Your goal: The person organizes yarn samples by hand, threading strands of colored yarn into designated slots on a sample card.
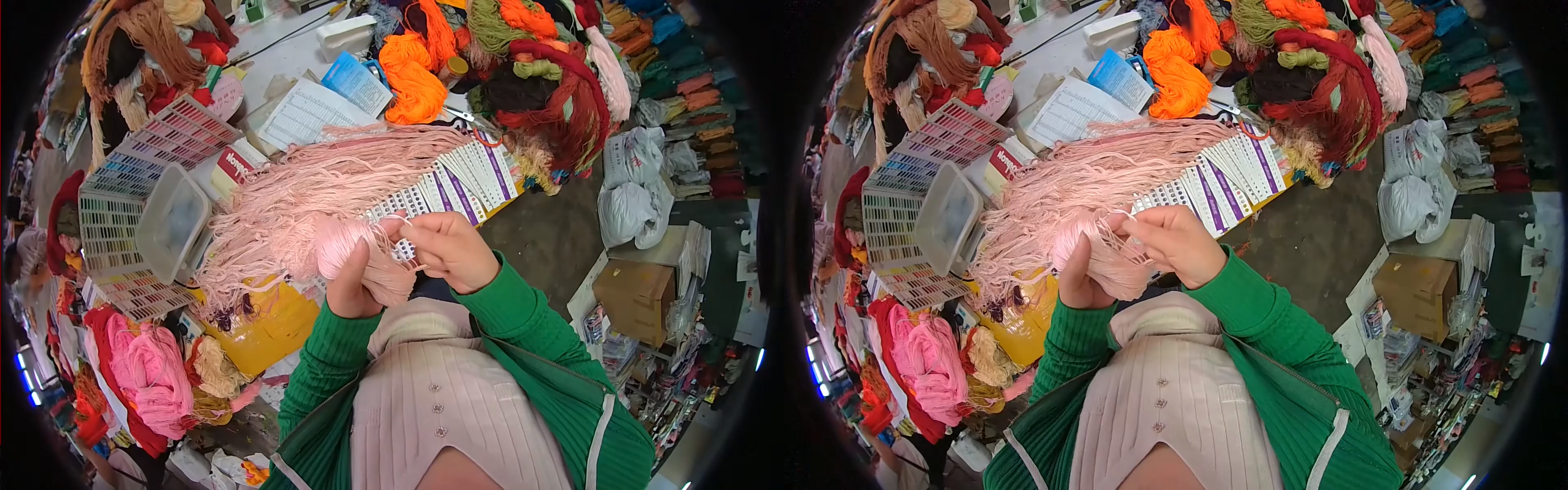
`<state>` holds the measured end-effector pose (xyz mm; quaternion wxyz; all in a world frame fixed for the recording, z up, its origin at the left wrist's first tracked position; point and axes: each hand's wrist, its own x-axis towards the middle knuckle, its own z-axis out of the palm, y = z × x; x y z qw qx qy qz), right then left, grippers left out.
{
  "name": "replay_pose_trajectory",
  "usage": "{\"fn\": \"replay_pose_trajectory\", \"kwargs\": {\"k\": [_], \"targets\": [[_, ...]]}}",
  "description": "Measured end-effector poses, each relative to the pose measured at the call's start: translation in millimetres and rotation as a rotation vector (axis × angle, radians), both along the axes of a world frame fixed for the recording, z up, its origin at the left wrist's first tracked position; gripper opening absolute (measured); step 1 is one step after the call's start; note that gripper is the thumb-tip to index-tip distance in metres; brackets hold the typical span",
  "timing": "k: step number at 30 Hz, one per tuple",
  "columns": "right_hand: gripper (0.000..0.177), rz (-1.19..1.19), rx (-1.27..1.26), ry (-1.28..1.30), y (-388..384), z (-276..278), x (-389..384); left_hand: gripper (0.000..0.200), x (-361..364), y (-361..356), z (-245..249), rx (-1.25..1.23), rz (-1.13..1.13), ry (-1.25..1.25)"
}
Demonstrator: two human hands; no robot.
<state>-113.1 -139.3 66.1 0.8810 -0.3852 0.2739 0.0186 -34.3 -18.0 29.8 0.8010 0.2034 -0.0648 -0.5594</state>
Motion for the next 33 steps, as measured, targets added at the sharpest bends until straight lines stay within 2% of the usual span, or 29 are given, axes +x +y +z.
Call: {"fn": "replay_pose_trajectory", "kwargs": {"k": [1, 2, 4, 8, 17, 19, 23, 26, 30, 32, 33], "targets": [[0.016, 0.037, -0.111, 0.059, 1.8, 1.1, 1.4, 0.046, -1.8, -0.6, 0.9, 0.04, 0.024, -0.015], [0.016, 0.031, -0.109, 0.06, 4.7, -0.4, 3.0, 0.046, -1.3, -0.3, -1.1, 0.042, 0.018, -0.015], [0.012, 0.021, -0.275, 0.036, 10.4, -3.9, 6.1, 0.046, 0.9, 0.7, -6.2, -0.042, -0.052, -0.131], [0.01, -0.034, -0.207, 0.022, 12.7, -1.6, 6.8, 0.048, -1.0, 2.7, -2.9, 0.018, 0.006, -0.048], [0.01, -0.097, -0.11, -0.012, 14.6, -14.0, 1.0, 0.047, 2.3, 4.4, -7.5, -0.05, -0.043, 0.041], [0.009, -0.071, -0.185, -0.008, 16.1, -16.1, 0.1, 0.053, 1.2, 3.2, -5.8, 0.044, -0.06, -0.171], [0.008, -0.111, -0.235, -0.021, 18.4, -27.5, -4.3, 0.054, -0.6, 1.2, -13.7, 0.073, -0.073, -0.228], [0.007, -0.177, -0.069, -0.058, 12.3, -33.3, -10.5, 0.05, -1.7, -5.6, -13.3, 0.054, -0.05, -0.092], [0.004, -0.143, 0.135, -0.161, -14.5, -48.6, -16.0, 0.044, -8.7, -28.6, -14.3, 0.081, 0.103, -0.107], [0.004, 0.015, 0.538, -0.228, -38.1, -56.3, -20.2, 0.036, -7.0, -39.8, -30.2, 0.196, -0.015, -0.303], [0.005, 0.039, 0.45, -0.206, -51.2, -60.3, -23.1, 0.03, -9.1, -43.5, -42.9, 0.299, 0.049, -0.171]]}}
